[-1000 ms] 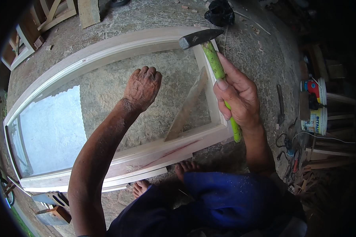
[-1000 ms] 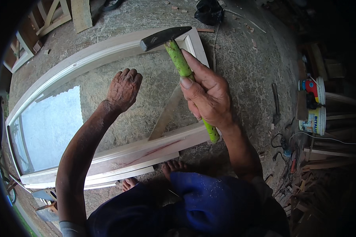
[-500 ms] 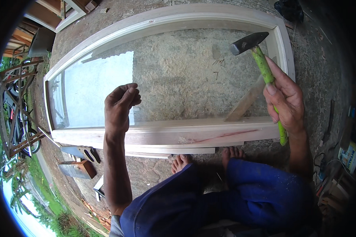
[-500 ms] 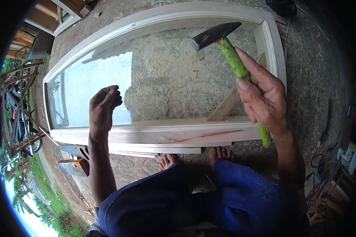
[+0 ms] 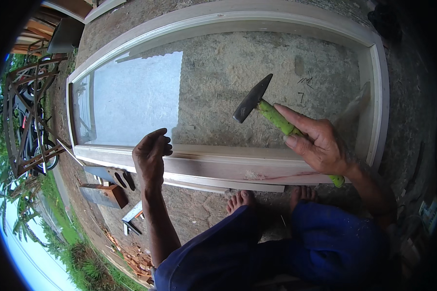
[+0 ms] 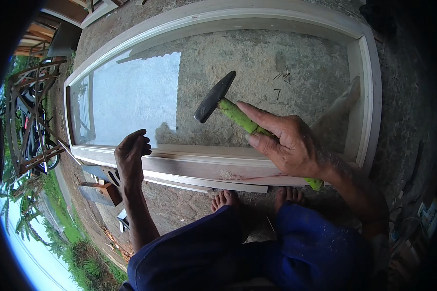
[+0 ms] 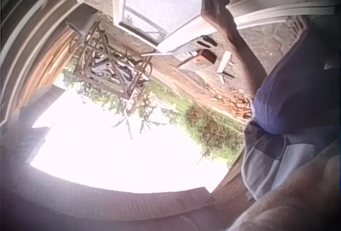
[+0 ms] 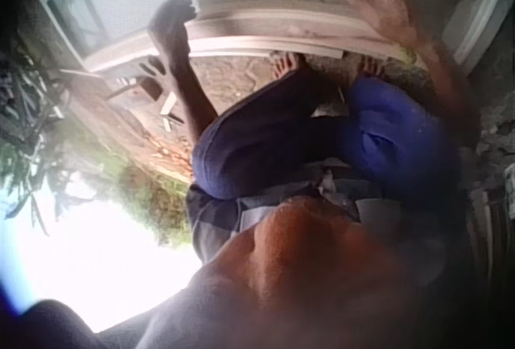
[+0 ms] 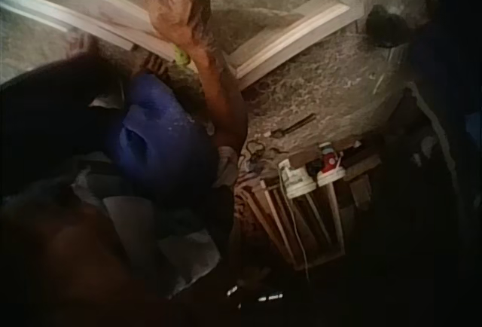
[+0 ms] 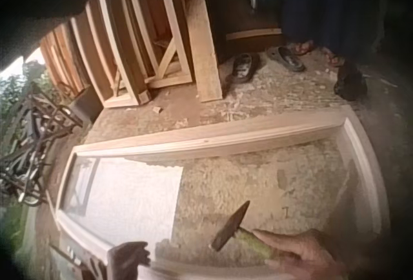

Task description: The person assembles a wooden window frame by hammering nails into the frame to secure the glass pane. The person uses a hammer to drive nails along the edges of the frame, ensuring the glass is held in place.

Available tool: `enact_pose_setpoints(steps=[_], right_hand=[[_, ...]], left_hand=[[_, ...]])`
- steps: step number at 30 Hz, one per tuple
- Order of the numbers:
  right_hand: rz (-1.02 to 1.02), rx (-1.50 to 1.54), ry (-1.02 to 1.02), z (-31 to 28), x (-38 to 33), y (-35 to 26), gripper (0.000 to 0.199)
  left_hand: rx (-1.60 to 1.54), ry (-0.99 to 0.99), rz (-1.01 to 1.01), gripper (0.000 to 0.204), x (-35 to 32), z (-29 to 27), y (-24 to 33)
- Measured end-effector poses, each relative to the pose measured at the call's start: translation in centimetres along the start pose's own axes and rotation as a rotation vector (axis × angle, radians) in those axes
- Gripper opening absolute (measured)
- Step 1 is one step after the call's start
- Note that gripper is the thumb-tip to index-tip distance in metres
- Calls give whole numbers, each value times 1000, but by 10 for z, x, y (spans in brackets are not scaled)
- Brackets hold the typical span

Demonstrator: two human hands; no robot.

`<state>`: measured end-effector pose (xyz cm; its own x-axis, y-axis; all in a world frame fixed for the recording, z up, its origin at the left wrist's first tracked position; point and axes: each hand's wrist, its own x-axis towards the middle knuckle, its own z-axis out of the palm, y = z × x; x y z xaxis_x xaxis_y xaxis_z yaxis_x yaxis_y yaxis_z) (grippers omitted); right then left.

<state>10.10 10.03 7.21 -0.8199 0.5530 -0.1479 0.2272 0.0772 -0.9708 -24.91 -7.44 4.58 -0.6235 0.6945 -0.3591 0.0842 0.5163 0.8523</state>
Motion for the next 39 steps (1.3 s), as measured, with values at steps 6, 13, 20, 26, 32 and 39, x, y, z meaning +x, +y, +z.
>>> enact_pose_setpoints(steps=[6, 13, 20, 26, 32, 39], right_hand=[[50, -62, -123, -14, 33, 27, 61], [45, -77, -183, -4, 70, 28, 58], [113, -69, -332, 33, 107, 18, 61], [111, -106, -348, 59, 132, 19, 59], [156, -67, -407, 77, 149, 24, 60], [75, -107, -387, 108, 166, 35, 54]], left_hand=[[182, 18, -33, 23, 17, 8, 3], [79, -10, -28, 16, 40, -16, -9], [599, 11, -7, 19, 44, -52, -17], [738, -45, -62, 27, 52, -58, -12], [805, -103, -84, 28, 58, -56, -8], [825, -118, -56, 25, 56, -56, -10]])
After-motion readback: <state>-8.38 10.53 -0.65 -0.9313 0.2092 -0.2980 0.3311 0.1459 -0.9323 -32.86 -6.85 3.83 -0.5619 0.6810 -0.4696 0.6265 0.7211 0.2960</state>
